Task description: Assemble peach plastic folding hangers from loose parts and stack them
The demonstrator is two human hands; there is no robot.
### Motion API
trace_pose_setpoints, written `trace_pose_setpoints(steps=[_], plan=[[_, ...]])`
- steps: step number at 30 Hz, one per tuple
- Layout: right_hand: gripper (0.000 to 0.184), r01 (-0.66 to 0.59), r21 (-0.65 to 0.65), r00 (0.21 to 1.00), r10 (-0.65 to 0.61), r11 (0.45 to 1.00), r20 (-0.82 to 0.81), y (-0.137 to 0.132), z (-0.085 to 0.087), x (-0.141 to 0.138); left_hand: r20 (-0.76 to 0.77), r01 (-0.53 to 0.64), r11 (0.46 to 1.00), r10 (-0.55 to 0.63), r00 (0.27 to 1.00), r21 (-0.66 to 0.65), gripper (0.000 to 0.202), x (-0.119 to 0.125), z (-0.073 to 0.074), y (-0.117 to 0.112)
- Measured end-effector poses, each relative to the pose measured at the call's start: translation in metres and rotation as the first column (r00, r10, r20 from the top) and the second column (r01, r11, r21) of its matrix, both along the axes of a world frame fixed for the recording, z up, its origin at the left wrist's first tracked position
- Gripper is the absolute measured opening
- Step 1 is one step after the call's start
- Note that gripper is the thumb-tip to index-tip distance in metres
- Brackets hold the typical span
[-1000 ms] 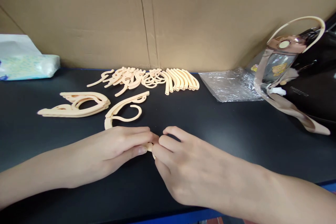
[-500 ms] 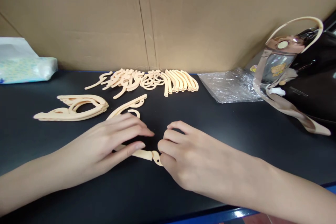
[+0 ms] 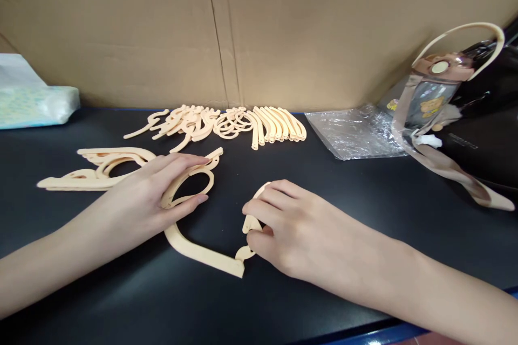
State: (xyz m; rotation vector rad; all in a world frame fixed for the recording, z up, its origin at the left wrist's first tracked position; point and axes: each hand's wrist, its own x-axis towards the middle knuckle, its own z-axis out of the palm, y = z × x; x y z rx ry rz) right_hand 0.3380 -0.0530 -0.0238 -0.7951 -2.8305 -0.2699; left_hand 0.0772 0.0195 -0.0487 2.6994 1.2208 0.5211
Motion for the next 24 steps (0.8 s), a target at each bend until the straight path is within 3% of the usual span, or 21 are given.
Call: trace_pose_setpoints(steps=[11,15,19,24], plan=[[0.018,0.059,-0.066,0.998,-0.060,0.996,-0.025,0.0002,-0.0062,-0.0051,-0.081,0.062,0.990,-0.052,0.995,0.123,0.045,0.0053,0.0014,-0.0052],[0.037,0.049,-0.180,0.995,-0.064,0.982,-0.078,-0.0022,-0.0063,-0.0082,-0.125,0.089,0.976,-0.065,0.990,0.199,0.043,0.0060,0.0040,-0.0069],[0.022,0.072,-0.239,0.994,-0.089,0.968,-0.065,-0.0046,-0.0031,-0.0100,-0.159,0.099,0.973,-0.066,0.985,0.209,0.039,0.0064,0.0061,-0.0087],[0.029,0.070,-0.187,0.996,-0.079,0.980,-0.039,-0.0013,-0.0053,-0.0082,-0.238,0.112,0.960,-0.050,0.970,0.256,0.044,0.0041,0.0055,-0.0064]])
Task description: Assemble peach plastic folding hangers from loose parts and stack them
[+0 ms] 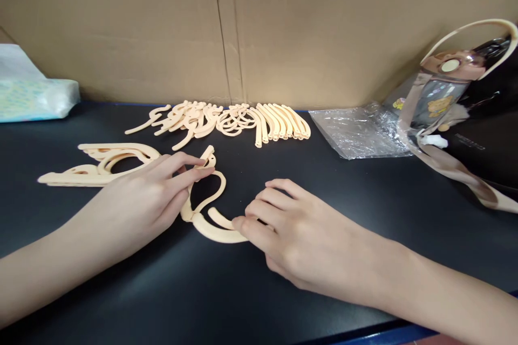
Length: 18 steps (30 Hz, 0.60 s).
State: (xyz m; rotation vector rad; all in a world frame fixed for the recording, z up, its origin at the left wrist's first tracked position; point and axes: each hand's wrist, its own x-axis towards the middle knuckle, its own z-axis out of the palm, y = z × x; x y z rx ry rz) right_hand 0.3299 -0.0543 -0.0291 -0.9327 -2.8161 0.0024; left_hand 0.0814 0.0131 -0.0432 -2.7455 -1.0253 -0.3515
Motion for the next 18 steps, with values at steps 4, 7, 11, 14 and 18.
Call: trace_pose_setpoints(steps=[4,7,11,14,18], plan=[[0.034,-0.018,0.116,1.000,0.015,0.993,0.027,0.007,-0.005,0.004,-0.016,0.034,0.998,-0.033,0.999,0.052,0.053,-0.003,-0.001,0.002],[0.038,-0.008,0.163,1.000,0.003,0.987,0.030,0.012,-0.007,0.010,0.033,0.090,0.995,-0.091,0.995,0.038,0.050,-0.003,-0.001,0.000],[0.033,0.058,0.199,0.998,-0.062,0.978,0.018,0.017,-0.007,0.015,0.074,0.151,0.988,-0.149,0.986,-0.013,0.036,0.001,0.000,-0.004],[0.026,0.141,0.244,0.990,-0.142,0.960,-0.012,0.020,-0.006,0.015,0.076,0.221,0.975,-0.218,0.973,-0.028,0.032,0.004,0.001,-0.007],[0.020,0.207,0.255,0.978,-0.205,0.945,-0.034,0.021,-0.006,0.014,0.067,0.282,0.957,-0.278,0.958,-0.070,0.029,0.005,0.002,-0.009]])
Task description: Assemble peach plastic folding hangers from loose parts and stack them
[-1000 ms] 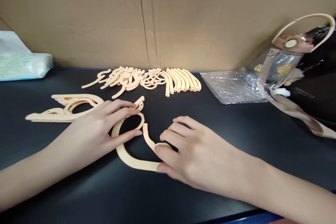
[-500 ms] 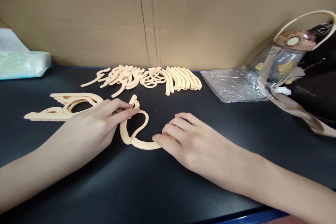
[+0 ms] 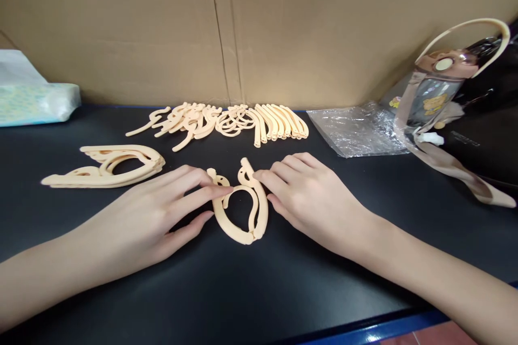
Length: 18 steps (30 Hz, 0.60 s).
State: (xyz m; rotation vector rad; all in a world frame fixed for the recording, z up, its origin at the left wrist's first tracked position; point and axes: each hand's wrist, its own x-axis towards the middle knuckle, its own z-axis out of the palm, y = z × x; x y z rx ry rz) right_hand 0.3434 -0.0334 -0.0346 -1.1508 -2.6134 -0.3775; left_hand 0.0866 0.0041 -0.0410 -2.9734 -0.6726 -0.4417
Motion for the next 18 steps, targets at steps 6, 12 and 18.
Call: trace_pose_setpoints(steps=[6,12,18], plan=[[0.019,-0.066,-0.056,0.995,0.062,0.996,-0.075,-0.0023,-0.0006,-0.0019,0.004,0.049,0.999,-0.049,0.999,-0.004,0.024,0.0005,0.0034,-0.0022],[0.020,-0.127,-0.077,0.984,0.116,0.989,-0.136,-0.0014,-0.0017,-0.0027,0.054,0.061,0.998,-0.060,0.997,-0.015,0.040,-0.0011,0.0011,-0.0007],[0.022,-0.204,-0.336,0.936,0.084,0.919,-0.341,-0.0065,-0.0005,-0.0063,0.032,0.053,0.987,-0.049,0.998,-0.151,0.093,-0.0040,-0.0037,-0.0013]])
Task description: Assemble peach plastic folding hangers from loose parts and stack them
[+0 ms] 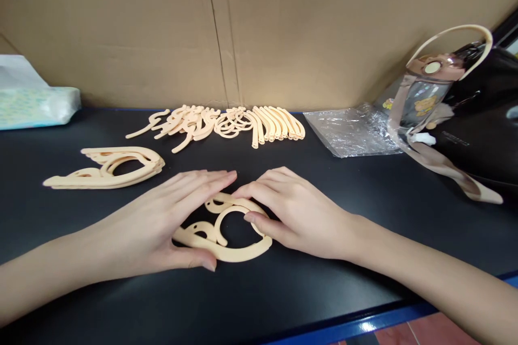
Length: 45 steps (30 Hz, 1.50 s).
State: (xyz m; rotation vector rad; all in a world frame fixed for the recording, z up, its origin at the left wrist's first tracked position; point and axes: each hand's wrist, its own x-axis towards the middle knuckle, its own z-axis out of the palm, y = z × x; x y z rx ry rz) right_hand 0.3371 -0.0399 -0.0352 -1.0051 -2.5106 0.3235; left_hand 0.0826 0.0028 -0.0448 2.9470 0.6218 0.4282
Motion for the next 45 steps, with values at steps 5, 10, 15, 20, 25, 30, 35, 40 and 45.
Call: trace_pose_setpoints(steps=[5,10,15,20,25,30,35,40,45], plan=[[0.021,0.050,-0.300,0.978,-0.107,0.953,-0.177,-0.002,0.000,-0.006,0.031,0.055,0.998,-0.054,0.998,-0.029,0.089,0.001,0.001,-0.006],[0.029,-0.106,-0.668,0.809,-0.327,0.737,-0.488,-0.005,0.000,-0.017,0.164,0.045,0.979,-0.079,0.983,0.200,0.076,0.008,0.006,-0.013],[0.016,-0.302,-0.805,0.748,-0.397,0.511,-0.532,-0.006,0.003,-0.024,0.159,0.038,0.952,-0.090,0.983,0.305,0.065,0.013,0.009,-0.020],[0.018,-0.321,-0.820,0.715,-0.447,0.474,-0.538,-0.004,-0.001,-0.023,0.083,0.049,0.952,-0.078,0.993,0.302,0.071,0.013,0.011,-0.020],[0.023,-0.302,-0.833,0.710,-0.474,0.463,-0.521,-0.003,-0.005,-0.023,0.054,0.060,0.945,-0.081,0.995,0.323,0.075,0.013,0.014,-0.019],[0.027,-0.301,-0.833,0.729,-0.452,0.464,-0.514,-0.003,-0.003,-0.025,0.025,0.067,0.940,-0.080,0.996,0.336,0.067,0.015,0.015,-0.023],[0.028,-0.224,-0.753,0.716,-0.420,0.619,-0.558,0.000,0.000,-0.018,0.020,-0.018,0.949,0.013,1.000,0.316,0.056,0.004,0.030,-0.008],[0.026,-0.041,-0.674,0.731,-0.438,0.738,-0.524,0.013,-0.006,-0.005,-0.072,-0.244,0.949,0.263,0.962,0.200,0.060,-0.041,0.065,0.031],[0.019,-0.021,-0.651,0.801,-0.377,0.759,-0.465,0.017,-0.012,-0.004,-0.128,-0.592,0.802,0.581,0.804,-0.076,0.081,-0.102,0.067,0.063]])
